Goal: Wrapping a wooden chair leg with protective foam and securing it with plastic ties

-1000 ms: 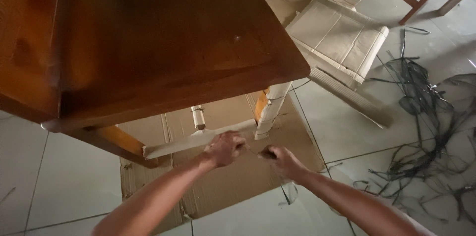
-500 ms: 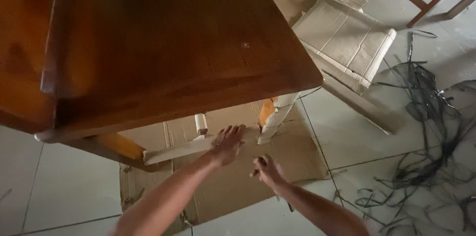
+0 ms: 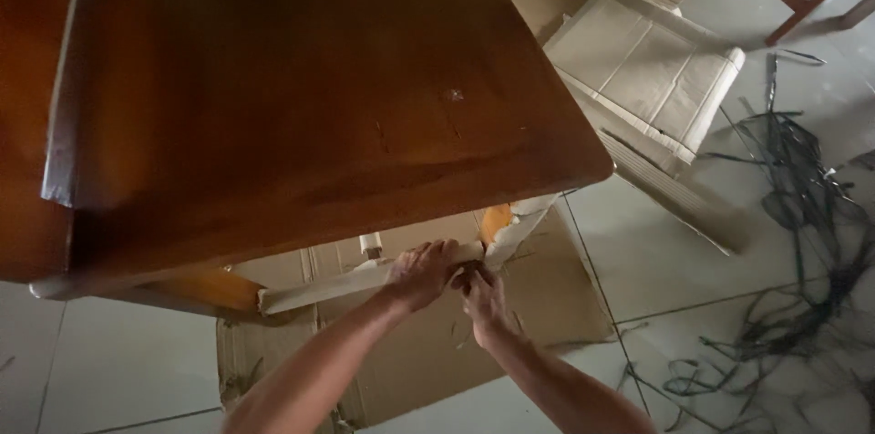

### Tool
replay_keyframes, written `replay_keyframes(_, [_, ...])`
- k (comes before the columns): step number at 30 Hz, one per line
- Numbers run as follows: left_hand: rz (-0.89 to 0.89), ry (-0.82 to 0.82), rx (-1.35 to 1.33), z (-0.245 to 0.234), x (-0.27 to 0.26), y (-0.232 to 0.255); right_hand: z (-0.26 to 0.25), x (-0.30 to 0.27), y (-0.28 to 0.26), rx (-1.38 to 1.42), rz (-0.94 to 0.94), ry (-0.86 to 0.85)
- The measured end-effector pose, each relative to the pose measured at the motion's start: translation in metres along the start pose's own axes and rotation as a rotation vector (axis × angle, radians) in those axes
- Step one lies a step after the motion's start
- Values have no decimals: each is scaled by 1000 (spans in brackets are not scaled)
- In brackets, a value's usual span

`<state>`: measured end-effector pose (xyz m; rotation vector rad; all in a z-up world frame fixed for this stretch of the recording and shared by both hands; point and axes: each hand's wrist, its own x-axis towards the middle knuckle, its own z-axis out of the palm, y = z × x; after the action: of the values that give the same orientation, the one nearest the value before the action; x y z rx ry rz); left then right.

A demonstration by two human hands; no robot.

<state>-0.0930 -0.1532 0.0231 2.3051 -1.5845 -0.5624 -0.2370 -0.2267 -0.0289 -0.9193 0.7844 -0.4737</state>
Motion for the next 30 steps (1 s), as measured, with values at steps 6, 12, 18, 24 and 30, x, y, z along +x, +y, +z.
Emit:
replay_keyframes(6, [10, 133, -33, 27, 10, -21, 13, 1, -2, 175, 198, 139])
replay_keyframes(12, [235, 244, -65, -10, -3, -5, -6, 26, 28, 191, 98, 69])
replay_keyframes(18, [-23, 333, -398, 56, 28, -45, -18, 32, 23, 306, 79, -144])
replay_keyframes(24, [-481, 58, -419, -35, 2, 18, -14, 31, 23, 233, 150, -30])
replay_keyframes(30, [-384, 70, -557, -5, 20, -14, -7, 29, 21, 35, 146, 39])
